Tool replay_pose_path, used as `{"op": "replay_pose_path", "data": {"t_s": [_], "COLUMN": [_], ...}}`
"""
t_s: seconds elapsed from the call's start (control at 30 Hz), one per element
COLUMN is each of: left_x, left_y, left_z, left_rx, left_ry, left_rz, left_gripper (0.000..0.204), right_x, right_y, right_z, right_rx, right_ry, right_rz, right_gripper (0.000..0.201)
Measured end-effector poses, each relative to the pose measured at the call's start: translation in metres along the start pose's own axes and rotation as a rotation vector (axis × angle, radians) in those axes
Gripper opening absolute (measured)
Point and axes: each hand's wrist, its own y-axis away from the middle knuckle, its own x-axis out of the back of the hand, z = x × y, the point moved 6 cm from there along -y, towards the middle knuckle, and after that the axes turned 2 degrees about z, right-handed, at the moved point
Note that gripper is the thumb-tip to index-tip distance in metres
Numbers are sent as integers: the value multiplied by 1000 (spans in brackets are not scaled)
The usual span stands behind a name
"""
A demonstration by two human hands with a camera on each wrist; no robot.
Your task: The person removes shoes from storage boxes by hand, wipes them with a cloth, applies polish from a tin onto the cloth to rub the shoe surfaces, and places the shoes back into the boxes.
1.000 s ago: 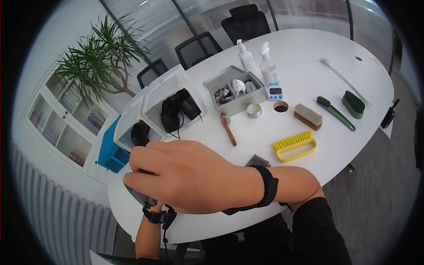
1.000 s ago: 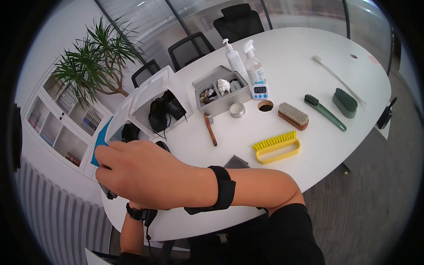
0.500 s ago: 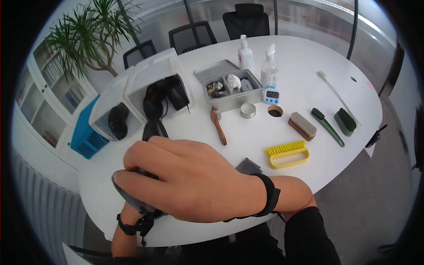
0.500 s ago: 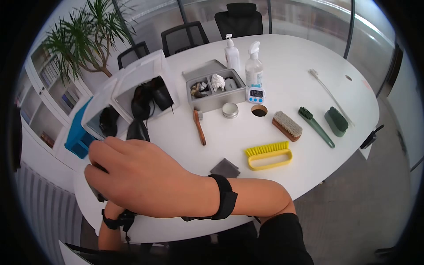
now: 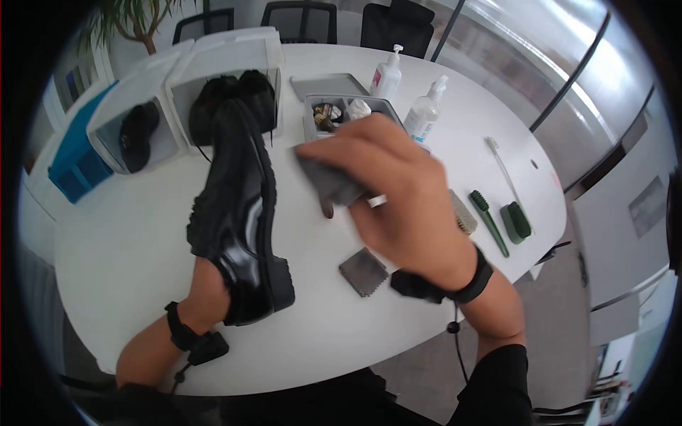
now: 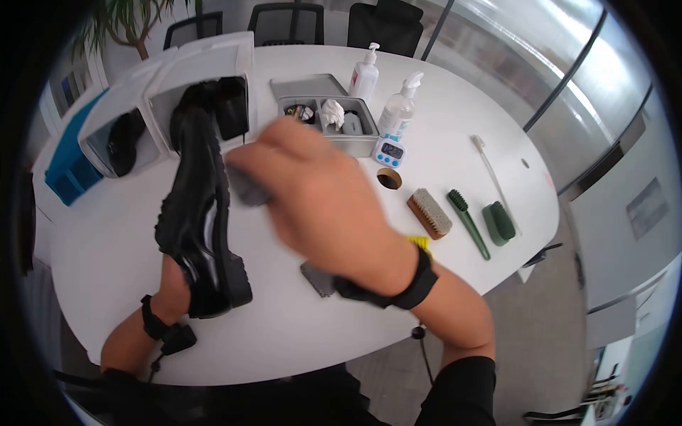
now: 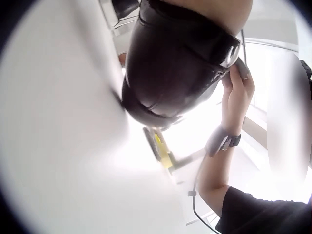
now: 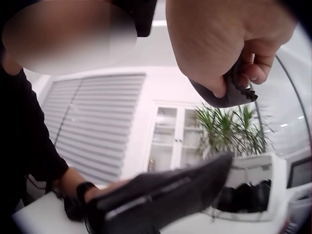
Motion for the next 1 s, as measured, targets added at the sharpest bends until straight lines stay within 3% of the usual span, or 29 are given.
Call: {"op": "replay_pose_path", "data": {"t_s": [0.07,0.1,0.13,0.2,0.23,0.27,0.37,0.6,0.73,0.77,0.8,0.97,1.0], "left_x": [-8,-6,-6,-12,-19,-20,-10,-10,-11,-14,-13,-8,-7], "left_y": [7,8,13,22,20,21,27,24,23,25,25,20,19], "left_z": [-20,-11,-20,-39,-34,-36,-36,-27,-21,-31,-31,-8,-8], "left_rx": [156,-21,-5,148,385,387,148,6,-79,69,68,-250,-249], "left_ry": [374,282,313,624,1137,1156,494,350,257,355,356,-10,-6], "left_rz": [6,-21,6,45,56,60,-38,41,72,42,44,43,50], "left_gripper": [61,55,55,56,56,56,64,68,71,67,67,69,69], "right_x": [12,18,24,33,33,33,19,-20,-34,-37,-39,-49,-52], "right_y": [14,23,30,43,47,51,49,62,61,62,62,62,65], "right_z": [38,60,78,106,117,127,137,171,195,200,203,213,215], "right_rx": [-129,-177,-261,-428,-437,-445,-408,-410,-396,-427,-454,-443,-434], "right_ry": [80,107,143,161,188,216,257,384,381,400,419,530,554], "right_rz": [-101,-132,-133,-110,-135,-151,-243,-467,-499,-532,-562,-735,-797], "right_gripper": [55,50,48,42,41,41,38,30,28,28,27,29,30]}}
